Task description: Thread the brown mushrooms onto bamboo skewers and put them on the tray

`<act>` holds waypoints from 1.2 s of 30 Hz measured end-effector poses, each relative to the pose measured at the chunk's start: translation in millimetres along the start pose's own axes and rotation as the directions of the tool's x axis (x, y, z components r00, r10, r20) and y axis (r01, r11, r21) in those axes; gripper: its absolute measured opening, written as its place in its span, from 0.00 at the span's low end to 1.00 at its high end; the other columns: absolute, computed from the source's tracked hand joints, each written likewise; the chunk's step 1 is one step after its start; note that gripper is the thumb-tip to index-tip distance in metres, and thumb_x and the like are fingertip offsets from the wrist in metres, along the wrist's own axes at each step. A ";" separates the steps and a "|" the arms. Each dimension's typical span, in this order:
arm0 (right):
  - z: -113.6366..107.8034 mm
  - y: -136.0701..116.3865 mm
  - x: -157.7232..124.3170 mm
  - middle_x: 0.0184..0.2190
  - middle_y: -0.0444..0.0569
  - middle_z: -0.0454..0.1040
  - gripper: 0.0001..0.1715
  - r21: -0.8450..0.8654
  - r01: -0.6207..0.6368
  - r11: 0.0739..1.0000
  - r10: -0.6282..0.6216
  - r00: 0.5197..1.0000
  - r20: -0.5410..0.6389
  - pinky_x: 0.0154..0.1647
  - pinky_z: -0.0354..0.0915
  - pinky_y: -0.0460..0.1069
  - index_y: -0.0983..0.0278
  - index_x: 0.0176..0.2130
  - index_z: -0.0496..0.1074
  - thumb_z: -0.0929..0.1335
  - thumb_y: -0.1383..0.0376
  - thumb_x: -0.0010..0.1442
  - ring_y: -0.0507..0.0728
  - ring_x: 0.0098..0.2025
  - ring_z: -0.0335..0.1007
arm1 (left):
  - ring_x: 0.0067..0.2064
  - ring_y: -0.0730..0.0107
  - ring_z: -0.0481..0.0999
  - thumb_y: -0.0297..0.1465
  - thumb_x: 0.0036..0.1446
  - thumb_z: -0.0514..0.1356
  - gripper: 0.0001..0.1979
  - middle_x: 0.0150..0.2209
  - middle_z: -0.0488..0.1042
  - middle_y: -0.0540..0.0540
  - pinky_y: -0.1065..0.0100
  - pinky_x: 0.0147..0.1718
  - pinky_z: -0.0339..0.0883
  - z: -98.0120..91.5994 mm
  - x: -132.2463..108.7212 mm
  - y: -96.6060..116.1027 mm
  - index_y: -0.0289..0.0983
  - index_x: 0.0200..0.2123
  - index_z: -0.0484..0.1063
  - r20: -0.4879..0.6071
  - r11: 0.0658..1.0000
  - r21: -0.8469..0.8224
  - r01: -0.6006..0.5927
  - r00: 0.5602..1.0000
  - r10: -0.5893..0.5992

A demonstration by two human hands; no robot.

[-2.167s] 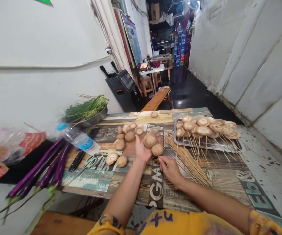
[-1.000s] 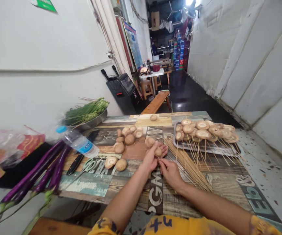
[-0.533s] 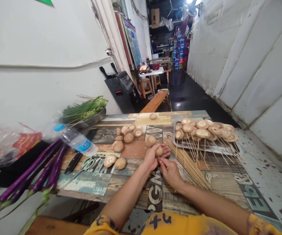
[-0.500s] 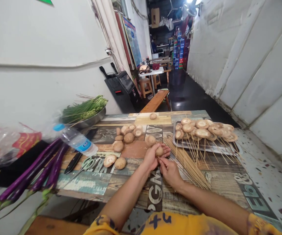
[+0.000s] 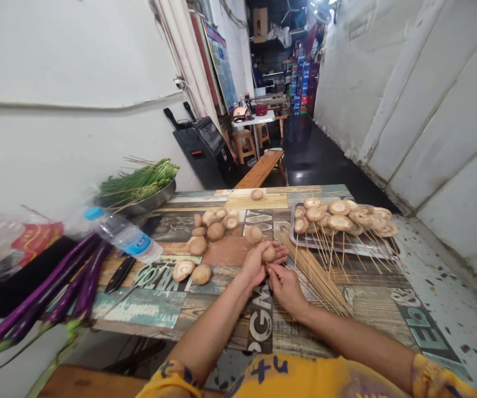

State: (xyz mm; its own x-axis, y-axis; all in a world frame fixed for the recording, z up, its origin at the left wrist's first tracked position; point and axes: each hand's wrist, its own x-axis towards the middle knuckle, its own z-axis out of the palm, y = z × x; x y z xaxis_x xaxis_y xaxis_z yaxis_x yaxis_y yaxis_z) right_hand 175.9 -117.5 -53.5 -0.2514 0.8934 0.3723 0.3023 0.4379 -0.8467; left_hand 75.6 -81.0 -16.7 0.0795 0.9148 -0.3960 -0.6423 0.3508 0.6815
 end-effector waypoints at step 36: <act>1.4 1.7 -5.8 0.21 0.46 0.71 0.19 -0.085 0.120 0.989 -0.112 0.989 0.097 0.26 0.55 0.46 0.64 0.27 0.70 0.58 0.66 0.65 0.52 0.22 0.63 | 0.37 0.65 0.79 0.40 0.61 0.54 0.16 0.32 0.77 0.42 0.62 0.44 0.72 -13.1 10.4 30.1 0.32 0.33 0.71 -0.228 0.919 -0.187 -0.346 0.926 0.302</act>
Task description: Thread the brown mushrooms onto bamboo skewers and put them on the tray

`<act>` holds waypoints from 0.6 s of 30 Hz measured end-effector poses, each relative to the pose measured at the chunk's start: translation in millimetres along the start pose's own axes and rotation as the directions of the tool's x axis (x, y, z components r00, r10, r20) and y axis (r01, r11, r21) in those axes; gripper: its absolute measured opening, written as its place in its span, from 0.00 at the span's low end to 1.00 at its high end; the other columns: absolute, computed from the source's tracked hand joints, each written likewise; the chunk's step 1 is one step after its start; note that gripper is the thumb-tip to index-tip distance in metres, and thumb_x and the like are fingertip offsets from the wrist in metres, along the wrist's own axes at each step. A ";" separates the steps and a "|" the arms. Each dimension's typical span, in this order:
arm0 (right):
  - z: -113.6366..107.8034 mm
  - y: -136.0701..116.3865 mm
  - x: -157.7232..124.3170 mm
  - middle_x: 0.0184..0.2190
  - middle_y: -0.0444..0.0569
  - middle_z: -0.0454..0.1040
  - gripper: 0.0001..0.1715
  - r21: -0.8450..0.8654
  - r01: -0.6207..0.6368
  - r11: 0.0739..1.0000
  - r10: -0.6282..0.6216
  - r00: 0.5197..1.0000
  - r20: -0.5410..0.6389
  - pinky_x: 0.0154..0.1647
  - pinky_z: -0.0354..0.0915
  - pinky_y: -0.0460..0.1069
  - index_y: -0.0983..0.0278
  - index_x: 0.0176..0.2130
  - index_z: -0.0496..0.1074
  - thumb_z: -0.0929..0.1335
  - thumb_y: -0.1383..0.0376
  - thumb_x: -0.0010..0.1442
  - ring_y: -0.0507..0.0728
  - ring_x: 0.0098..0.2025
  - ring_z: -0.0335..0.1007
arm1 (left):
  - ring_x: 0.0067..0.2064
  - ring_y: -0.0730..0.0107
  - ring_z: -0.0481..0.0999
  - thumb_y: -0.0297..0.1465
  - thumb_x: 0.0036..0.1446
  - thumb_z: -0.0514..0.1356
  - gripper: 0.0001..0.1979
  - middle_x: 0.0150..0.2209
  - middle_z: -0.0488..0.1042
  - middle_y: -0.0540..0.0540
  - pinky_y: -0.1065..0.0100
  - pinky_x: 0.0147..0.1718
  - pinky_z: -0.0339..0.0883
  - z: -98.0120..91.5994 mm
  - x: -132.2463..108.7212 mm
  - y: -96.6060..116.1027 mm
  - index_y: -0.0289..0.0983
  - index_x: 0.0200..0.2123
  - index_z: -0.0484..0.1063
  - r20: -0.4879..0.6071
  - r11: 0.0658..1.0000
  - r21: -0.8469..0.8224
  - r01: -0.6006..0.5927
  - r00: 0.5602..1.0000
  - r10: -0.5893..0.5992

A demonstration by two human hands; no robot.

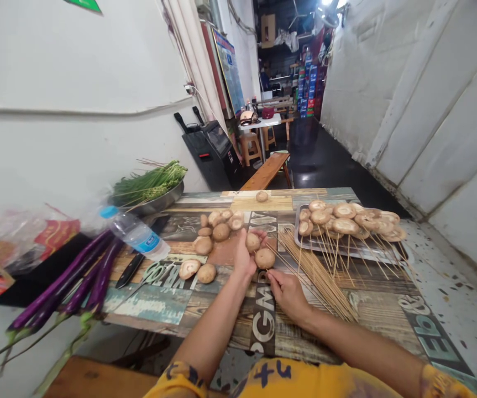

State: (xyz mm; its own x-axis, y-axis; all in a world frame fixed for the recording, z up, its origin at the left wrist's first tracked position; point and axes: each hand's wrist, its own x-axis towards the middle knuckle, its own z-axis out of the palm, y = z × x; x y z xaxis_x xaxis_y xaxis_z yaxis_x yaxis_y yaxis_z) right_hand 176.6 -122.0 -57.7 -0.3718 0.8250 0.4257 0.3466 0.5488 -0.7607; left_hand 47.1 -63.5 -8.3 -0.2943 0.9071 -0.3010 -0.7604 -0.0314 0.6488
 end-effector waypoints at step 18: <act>0.7 -1.8 -2.4 0.19 0.43 0.64 0.18 -0.001 -0.017 1.000 0.017 0.999 -0.037 0.26 0.52 0.45 0.64 0.26 0.66 0.58 0.67 0.65 0.50 0.21 0.58 | 0.39 0.62 0.79 0.41 0.59 0.56 0.16 0.31 0.77 0.43 0.58 0.47 0.70 -1.7 -3.3 -7.6 0.32 0.34 0.72 0.092 0.998 -0.014 0.062 0.994 -0.060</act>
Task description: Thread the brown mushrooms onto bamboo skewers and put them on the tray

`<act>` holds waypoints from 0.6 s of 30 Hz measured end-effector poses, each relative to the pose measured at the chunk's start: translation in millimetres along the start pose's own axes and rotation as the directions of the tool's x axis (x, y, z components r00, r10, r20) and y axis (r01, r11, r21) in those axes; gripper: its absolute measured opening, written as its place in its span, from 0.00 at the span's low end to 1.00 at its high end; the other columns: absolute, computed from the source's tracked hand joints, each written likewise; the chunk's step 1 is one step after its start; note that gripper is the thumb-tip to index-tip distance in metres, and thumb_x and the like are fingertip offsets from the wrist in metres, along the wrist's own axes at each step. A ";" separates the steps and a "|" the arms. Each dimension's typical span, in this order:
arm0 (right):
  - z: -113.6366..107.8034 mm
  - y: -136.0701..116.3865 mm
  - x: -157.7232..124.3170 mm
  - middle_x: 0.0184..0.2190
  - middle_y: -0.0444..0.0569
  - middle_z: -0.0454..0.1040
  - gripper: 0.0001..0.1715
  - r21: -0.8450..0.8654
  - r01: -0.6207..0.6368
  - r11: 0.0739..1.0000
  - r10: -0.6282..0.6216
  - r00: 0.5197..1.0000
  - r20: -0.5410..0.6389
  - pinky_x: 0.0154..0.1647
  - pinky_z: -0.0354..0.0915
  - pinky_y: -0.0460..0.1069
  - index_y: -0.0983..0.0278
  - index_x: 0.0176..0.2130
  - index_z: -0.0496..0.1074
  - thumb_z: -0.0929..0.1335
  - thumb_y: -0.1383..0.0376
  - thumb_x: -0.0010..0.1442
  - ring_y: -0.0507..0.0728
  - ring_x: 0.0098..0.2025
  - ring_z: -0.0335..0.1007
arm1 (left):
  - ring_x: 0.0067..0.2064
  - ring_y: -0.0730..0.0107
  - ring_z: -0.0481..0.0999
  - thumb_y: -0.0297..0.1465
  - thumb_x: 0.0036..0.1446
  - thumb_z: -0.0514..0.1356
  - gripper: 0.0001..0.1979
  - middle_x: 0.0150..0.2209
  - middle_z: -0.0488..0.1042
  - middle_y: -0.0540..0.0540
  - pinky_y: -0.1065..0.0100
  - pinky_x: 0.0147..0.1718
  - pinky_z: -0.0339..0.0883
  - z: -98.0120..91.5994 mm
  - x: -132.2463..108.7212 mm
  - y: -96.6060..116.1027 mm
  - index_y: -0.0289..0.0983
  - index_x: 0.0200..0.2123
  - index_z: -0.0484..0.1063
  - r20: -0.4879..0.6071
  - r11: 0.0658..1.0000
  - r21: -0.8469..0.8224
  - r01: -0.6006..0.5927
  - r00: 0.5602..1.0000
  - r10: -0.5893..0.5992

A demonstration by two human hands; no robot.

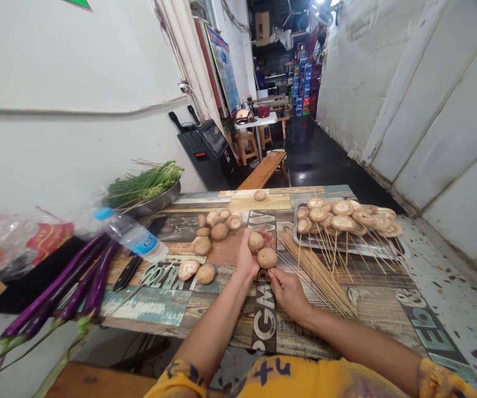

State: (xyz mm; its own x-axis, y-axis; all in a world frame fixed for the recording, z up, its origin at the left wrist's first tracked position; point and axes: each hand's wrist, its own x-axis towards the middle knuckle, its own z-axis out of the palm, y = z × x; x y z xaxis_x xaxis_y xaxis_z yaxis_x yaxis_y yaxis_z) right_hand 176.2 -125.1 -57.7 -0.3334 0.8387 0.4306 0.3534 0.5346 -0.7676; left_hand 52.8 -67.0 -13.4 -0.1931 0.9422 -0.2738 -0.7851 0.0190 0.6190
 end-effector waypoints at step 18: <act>-10.5 -7.1 14.4 0.25 0.49 0.75 0.18 -0.291 -0.053 0.955 0.087 0.991 0.106 0.29 0.56 0.45 0.66 0.30 0.71 0.57 0.70 0.65 0.53 0.26 0.68 | 0.38 0.61 0.78 0.43 0.60 0.56 0.18 0.32 0.76 0.38 0.61 0.40 0.74 9.0 -3.4 4.9 0.31 0.34 0.71 -0.081 0.987 0.005 0.161 0.984 -0.160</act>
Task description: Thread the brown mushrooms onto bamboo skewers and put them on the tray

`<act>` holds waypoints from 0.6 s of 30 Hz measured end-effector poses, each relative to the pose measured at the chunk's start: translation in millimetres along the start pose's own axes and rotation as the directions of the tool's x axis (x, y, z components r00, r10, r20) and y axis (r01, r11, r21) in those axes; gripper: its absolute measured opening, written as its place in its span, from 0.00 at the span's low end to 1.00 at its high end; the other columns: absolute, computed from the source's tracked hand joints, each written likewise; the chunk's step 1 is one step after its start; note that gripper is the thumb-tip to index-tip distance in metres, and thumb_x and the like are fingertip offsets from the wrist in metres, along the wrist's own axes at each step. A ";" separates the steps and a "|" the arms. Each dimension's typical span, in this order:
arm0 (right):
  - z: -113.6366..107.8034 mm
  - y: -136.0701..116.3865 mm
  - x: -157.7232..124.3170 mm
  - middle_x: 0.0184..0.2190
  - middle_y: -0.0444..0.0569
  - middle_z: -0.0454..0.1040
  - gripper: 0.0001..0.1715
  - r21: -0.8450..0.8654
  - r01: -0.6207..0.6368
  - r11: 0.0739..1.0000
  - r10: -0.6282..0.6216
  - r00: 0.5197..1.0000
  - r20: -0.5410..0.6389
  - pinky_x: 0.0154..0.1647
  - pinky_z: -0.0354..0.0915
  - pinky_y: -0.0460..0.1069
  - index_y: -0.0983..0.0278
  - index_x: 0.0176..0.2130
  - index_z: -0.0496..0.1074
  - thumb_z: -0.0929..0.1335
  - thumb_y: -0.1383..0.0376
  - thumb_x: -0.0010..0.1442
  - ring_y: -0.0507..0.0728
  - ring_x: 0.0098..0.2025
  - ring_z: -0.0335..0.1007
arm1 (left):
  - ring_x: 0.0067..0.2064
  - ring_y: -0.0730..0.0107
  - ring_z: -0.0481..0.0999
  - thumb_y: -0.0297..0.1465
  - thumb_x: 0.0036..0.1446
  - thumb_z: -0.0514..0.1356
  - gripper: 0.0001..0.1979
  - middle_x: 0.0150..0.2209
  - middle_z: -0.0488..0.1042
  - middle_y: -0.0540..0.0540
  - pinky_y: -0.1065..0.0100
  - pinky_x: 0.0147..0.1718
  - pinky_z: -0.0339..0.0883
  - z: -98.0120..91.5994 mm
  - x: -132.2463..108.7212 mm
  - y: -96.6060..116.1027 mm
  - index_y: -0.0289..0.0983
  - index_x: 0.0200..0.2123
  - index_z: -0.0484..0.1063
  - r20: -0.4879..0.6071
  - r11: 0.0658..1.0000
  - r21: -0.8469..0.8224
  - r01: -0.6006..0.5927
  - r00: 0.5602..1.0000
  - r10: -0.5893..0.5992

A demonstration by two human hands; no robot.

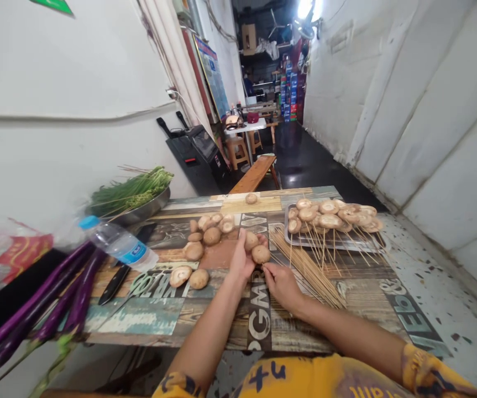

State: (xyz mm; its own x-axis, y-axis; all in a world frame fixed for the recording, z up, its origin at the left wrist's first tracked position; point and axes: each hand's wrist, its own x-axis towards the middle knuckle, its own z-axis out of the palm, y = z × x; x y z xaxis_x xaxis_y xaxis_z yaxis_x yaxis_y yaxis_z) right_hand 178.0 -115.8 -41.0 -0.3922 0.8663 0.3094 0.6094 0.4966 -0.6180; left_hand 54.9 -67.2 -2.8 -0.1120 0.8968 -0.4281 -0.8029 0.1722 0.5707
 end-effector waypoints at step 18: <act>-95.8 38.1 -77.8 0.28 0.51 0.77 0.16 -0.582 -0.076 0.809 0.114 0.993 0.028 0.25 0.58 0.47 0.64 0.34 0.72 0.58 0.65 0.67 0.56 0.26 0.73 | 0.20 0.75 0.71 0.47 0.62 0.51 0.21 0.23 0.71 0.47 0.76 0.16 0.66 -10.2 1.7 29.5 0.34 0.30 0.66 0.025 0.973 -0.200 0.118 0.993 -0.116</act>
State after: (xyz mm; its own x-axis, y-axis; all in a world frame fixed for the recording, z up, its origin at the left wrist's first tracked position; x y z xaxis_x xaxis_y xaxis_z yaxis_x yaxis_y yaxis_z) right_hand 297.8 -159.1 -19.4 -0.3393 0.9153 0.2169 0.9244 0.3671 -0.1032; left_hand 25.1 -64.7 6.1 -0.0038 0.8807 -0.4737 -0.9113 0.1920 0.3642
